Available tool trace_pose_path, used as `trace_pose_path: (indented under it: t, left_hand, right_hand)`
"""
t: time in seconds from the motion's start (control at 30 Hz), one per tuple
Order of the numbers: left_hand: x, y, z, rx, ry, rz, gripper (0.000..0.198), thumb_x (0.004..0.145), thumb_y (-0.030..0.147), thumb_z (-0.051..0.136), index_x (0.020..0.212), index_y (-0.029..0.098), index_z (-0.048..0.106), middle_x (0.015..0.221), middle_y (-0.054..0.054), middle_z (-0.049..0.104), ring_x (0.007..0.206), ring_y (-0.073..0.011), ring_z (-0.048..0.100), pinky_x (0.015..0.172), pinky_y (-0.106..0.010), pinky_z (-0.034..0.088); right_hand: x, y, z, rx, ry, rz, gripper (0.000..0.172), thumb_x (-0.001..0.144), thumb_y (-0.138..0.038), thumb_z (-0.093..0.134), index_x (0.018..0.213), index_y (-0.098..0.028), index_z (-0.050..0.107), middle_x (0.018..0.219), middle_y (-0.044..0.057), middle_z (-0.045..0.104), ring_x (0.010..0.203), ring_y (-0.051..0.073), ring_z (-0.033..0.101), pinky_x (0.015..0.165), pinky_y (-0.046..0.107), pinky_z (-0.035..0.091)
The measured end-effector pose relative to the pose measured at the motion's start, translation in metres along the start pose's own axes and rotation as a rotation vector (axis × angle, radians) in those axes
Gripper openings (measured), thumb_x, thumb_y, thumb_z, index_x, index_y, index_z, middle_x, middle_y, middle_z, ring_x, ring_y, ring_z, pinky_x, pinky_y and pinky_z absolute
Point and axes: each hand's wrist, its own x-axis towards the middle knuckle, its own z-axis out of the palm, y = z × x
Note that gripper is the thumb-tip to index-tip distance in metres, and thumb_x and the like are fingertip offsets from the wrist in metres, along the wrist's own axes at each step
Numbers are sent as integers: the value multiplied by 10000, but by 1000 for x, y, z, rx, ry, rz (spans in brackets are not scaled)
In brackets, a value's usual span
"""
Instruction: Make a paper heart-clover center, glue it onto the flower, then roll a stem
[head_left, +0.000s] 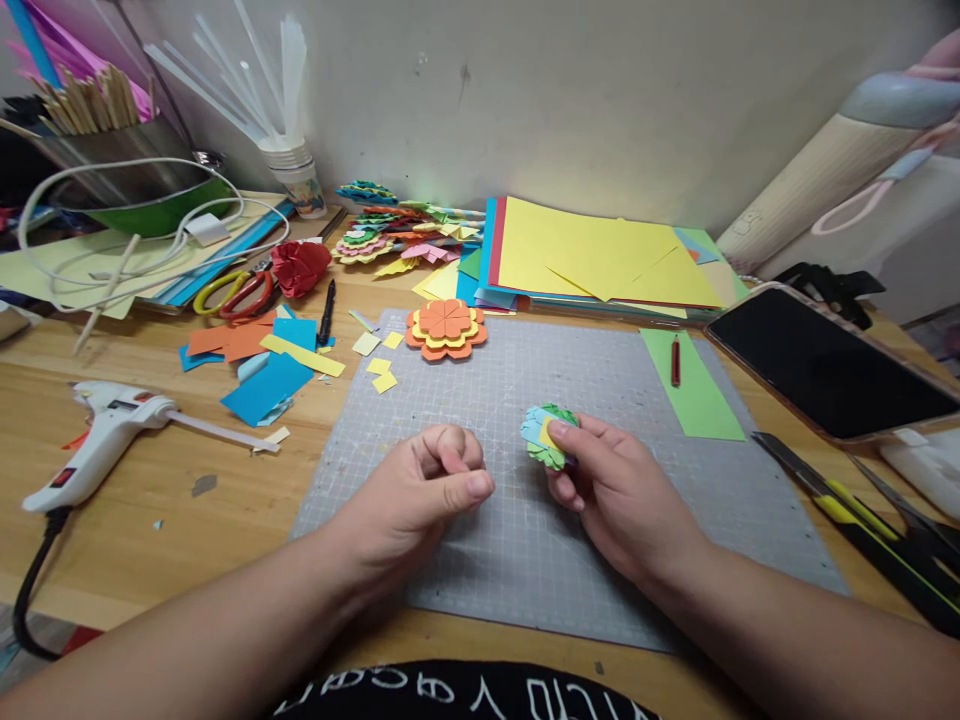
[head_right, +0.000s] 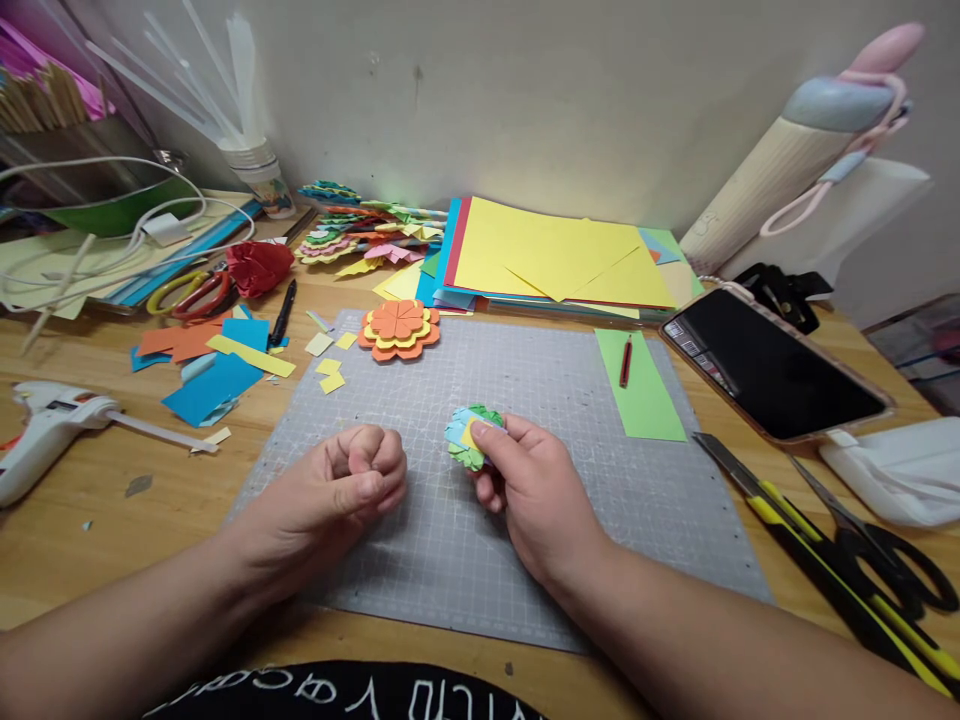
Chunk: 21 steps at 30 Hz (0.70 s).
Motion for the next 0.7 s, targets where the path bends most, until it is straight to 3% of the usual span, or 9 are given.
trace_pose_path:
  t: [0.1,0.27,0.47,0.57,0.7]
  left_hand:
    - [0,-1,0,-17,-45,-1,404,646,290,843,561,153,473,628,57,437,555,-68,368,540,-218,264]
    - [0,-4,-4,-1,-80,-19,314,773,454,725,699,154,675,666,16,522,603,-82,449,573,-210,310]
    - [0,-3,-3,42,-49,8,392,884,434,582,606,158,566,620,25,463,571,-94,409,566,-239,304]
    - [1,-3,-2,169,47,63,380,907,422,530,620,173,521,597,33,444,559,-103,371,561,-254,287]
    - [4,0,-6,465,258,130,219,803,378,658,725,186,586,580,51,472,551,-99,377,551,-249,277]
  right_hand:
    - [0,0,0,-1,-2,-3,274,812,-384,678,690,-163,571,573,-42,504,452,56,398,410,190,270]
    - [1,1,0,5,-3,-2,262,820,-374,675,699,-163,579,577,-42,508,446,53,402,404,183,273]
    - [-1,-1,2,104,-64,25,254,812,-365,693,700,-159,595,594,-33,533,452,54,442,390,167,290]
    - [-4,-2,4,161,-193,94,264,819,-385,685,706,-159,608,598,-25,545,464,63,470,387,161,317]
    - [-7,-2,5,81,-262,105,253,812,-384,699,736,-154,628,608,-26,564,447,44,466,401,147,341]
